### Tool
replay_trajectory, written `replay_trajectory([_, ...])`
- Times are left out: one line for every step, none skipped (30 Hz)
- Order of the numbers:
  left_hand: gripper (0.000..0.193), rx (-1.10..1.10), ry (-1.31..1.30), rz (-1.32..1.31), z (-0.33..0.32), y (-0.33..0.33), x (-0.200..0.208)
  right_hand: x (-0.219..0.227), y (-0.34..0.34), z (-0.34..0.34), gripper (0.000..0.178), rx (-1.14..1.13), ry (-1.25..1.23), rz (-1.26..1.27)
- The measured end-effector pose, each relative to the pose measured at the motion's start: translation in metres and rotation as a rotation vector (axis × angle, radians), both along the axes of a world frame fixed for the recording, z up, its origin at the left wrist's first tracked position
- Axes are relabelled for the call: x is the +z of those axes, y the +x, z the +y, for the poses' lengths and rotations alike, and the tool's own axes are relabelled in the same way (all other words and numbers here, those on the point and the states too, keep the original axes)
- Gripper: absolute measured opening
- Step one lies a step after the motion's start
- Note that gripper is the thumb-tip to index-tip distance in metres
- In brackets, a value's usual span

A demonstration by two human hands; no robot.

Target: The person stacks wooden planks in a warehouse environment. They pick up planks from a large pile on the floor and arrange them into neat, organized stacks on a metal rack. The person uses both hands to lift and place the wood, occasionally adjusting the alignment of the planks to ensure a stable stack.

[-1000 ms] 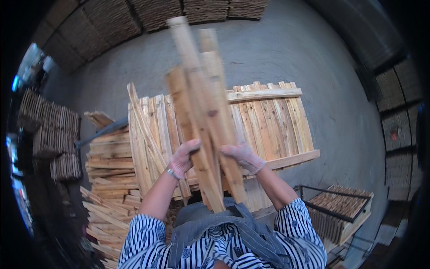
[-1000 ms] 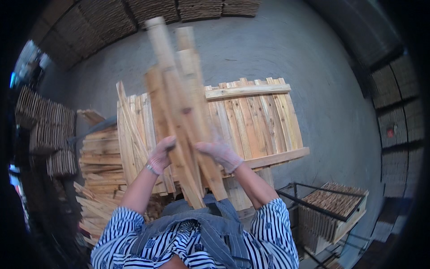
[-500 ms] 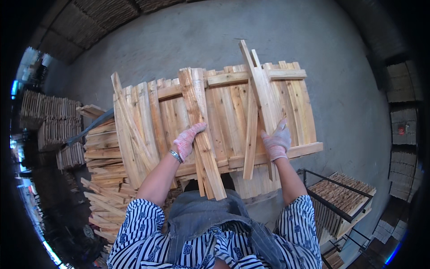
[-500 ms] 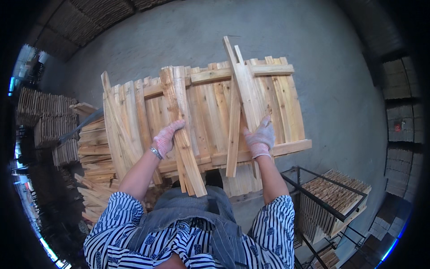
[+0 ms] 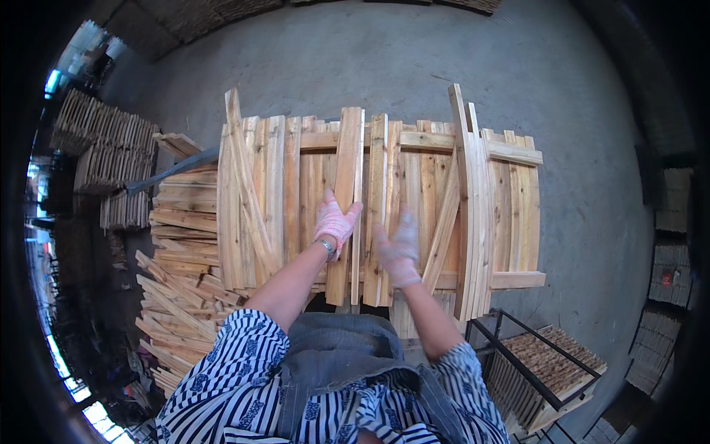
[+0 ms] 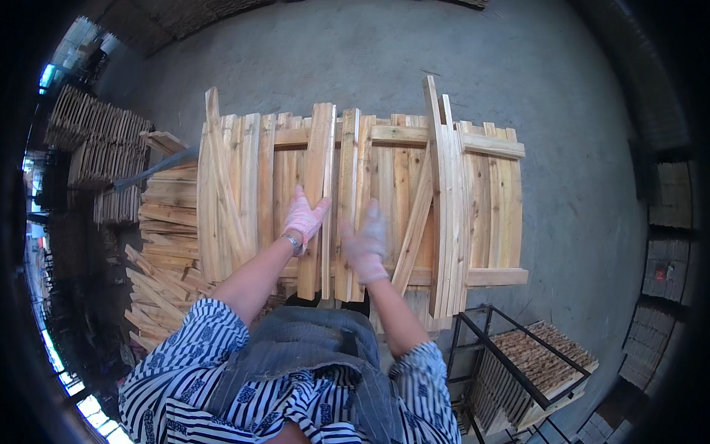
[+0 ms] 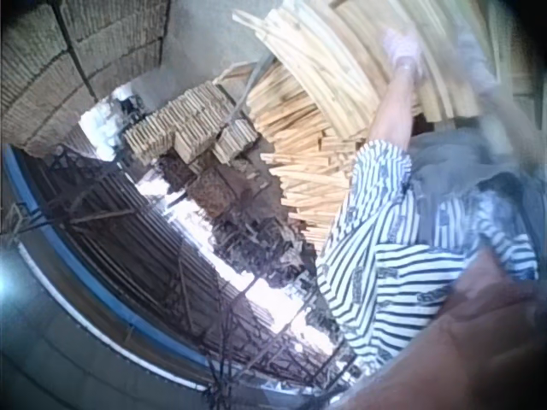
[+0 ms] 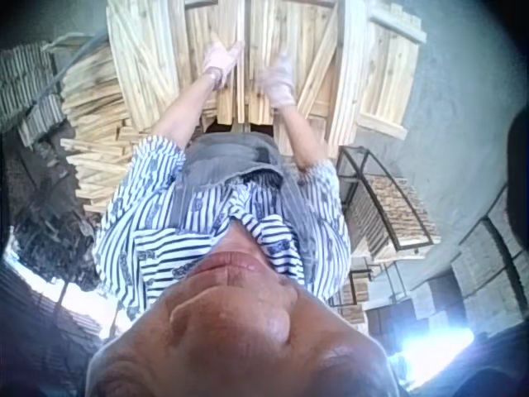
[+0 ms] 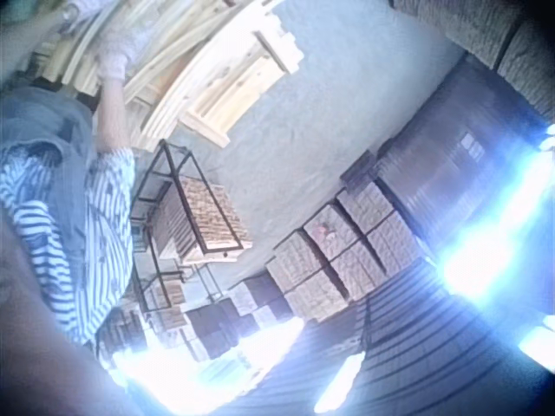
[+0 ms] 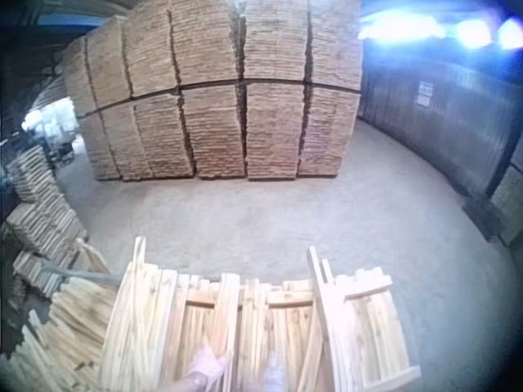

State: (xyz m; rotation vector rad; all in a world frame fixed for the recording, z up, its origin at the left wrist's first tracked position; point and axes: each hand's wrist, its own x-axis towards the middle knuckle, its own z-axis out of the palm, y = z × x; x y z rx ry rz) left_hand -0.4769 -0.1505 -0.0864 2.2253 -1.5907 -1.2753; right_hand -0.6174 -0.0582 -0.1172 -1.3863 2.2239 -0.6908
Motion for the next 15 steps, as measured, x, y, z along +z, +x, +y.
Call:
replay_trajectory([0.102,0.006,0.022,0.040,-0.002,0.002,0.004,0.004,0.009,-0.012,0.096,-0.051,0.144,-0.040])
replay_trajectory([0.102,-0.003,0.026,0.060,-0.006,0.015,0.000,0.014,0.020,-0.027,0.098,-0.087,0.281,-0.091])
replay_trajectory([0.102,0.026,0.017,0.101,-0.008,0.022,-0.004,0.024,0.027,-0.040,0.100,-0.123,0.419,-0.142])
replay_trajectory([0.102,0.034,0.020,0.141,-0.009,0.026,-0.004,0.020,0.023,-0.045,0.099,-0.109,0.398,-0.180])
replay_trajectory([0.102,0.044,0.034,0.187,-0.006,0.029,-0.004,0.013,0.010,-0.042,0.098,-0.095,0.388,-0.211])
replay_trajectory([0.102,0.058,0.020,0.169,-0.008,0.034,-0.003,0.005,-0.001,-0.039,0.097,-0.082,0.378,-0.242])
replay_trajectory([0.101,0.084,0.020,0.155,-0.006,0.041,-0.004,0.004,-0.009,-0.035,0.097,-0.073,0.409,-0.217])
replay_trajectory([0.101,0.117,0.007,0.143,-0.008,0.048,-0.004,0.010,-0.018,-0.040,0.098,-0.056,0.428,-0.190])
replay_trajectory([0.101,0.135,0.020,0.157,-0.005,0.056,-0.005,0.016,-0.027,-0.040,0.098,-0.038,0.447,-0.162])
replay_trajectory([0.102,0.158,0.023,0.171,-0.005,0.064,-0.002,0.032,-0.035,-0.037,0.093,-0.004,0.370,-0.223])
replay_trajectory([0.102,0.154,0.026,0.194,-0.011,0.059,0.009,0.022,-0.047,-0.030,0.091,-0.013,0.345,-0.193])
replay_trajectory([0.101,0.100,0.189,0.093,-0.021,0.048,0.019,0.005,-0.055,-0.022,0.089,-0.021,0.321,-0.162])
replay_trajectory([0.099,0.100,0.108,0.039,-0.022,0.050,0.011,-0.007,-0.054,-0.024,0.087,-0.009,0.279,-0.134])
replay_trajectory([0.097,0.117,0.022,-0.016,-0.017,0.057,-0.010,-0.010,-0.046,-0.028,0.082,-0.046,0.314,-0.135])
replay_trajectory([0.095,0.131,-0.052,-0.069,-0.014,0.060,-0.023,-0.004,-0.045,-0.041,0.080,-0.040,0.294,-0.063])
